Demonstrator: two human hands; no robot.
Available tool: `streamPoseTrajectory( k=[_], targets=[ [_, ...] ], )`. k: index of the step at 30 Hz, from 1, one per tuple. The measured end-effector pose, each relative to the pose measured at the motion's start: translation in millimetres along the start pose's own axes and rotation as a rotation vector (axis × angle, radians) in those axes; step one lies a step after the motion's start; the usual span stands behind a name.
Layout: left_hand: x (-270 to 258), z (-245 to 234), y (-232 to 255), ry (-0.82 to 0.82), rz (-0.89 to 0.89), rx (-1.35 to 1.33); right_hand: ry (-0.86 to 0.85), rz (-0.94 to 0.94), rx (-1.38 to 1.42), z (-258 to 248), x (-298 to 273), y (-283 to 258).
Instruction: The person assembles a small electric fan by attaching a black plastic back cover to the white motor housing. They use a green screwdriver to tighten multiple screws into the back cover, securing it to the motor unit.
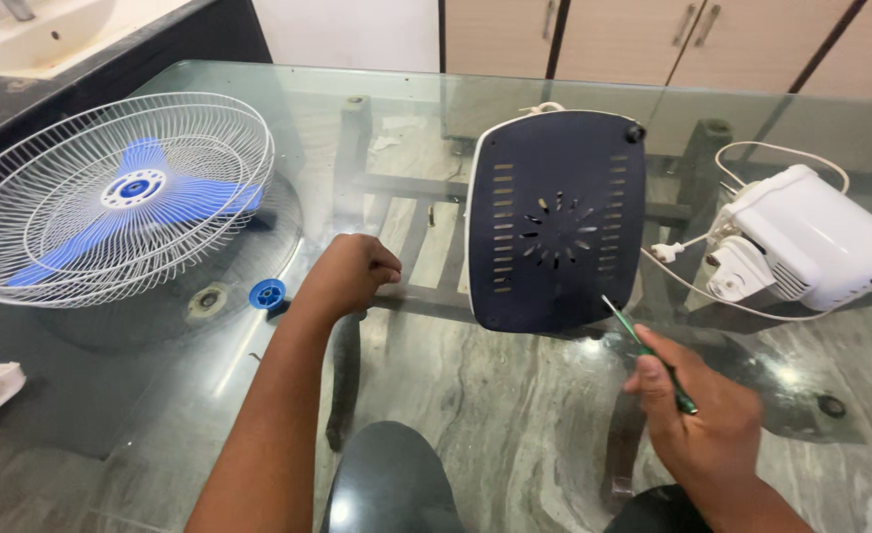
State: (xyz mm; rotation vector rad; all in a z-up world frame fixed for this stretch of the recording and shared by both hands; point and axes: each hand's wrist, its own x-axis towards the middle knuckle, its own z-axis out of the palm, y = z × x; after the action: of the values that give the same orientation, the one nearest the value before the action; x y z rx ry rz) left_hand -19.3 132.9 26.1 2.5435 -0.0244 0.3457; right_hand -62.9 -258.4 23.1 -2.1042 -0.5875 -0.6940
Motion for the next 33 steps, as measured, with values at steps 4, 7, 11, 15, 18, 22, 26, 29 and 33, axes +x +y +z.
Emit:
streamPoseTrajectory(
  k=[4, 7, 11, 15, 18, 22, 26, 29, 33],
  targets=[
    [-1.1, -13.6, 20.0, 0.023, -0.172, -0.31, 0.001, -0.259, 0.056, 4.2, 13.6, -18.5],
    [-12.9, -26.1, 37.8, -0.001, -0.018, -0.695, -0.028, -0.267, 0.04, 15.0, 31.5, -27.7],
    [-19.4, -15.2, 68.5, -0.122, 0.172, -1.077, -0.022, -0.264, 0.035, 33.2, 42.9, -39.1],
    [-17.8, 27.1, 88.5, -0.325, 0.133, -1.145, -0.062, -0.261, 0.213, 42.6, 31.2, -38.2],
    [-21.0, 51.6, 97.0, -0.448, 0.115, -1.211, -0.1, -0.253, 0.218, 35.6, 25.8, -31.9],
    [-22.2, 63.2, 102.5, -0.534, 0.094, -1.244, -0.145, -0.22, 0.172, 32.1, 35.9, -23.2],
    [-22.7, 66.7, 99.0, -0.542, 0.065, -1.288, -0.258, -0.155, 0.211, 31.8, 36.0, -16.0],
    [-24.3, 67.1, 99.4, -0.568, 0.048, -1.276, -0.262, -0.095, 0.262, 35.9, 35.1, -15.7],
    [-23.0, 68.8, 103.3, -0.561, 0.026, -1.284, -0.259, 0.0, 0.306, 39.4, 36.6, -14.1]
  ],
)
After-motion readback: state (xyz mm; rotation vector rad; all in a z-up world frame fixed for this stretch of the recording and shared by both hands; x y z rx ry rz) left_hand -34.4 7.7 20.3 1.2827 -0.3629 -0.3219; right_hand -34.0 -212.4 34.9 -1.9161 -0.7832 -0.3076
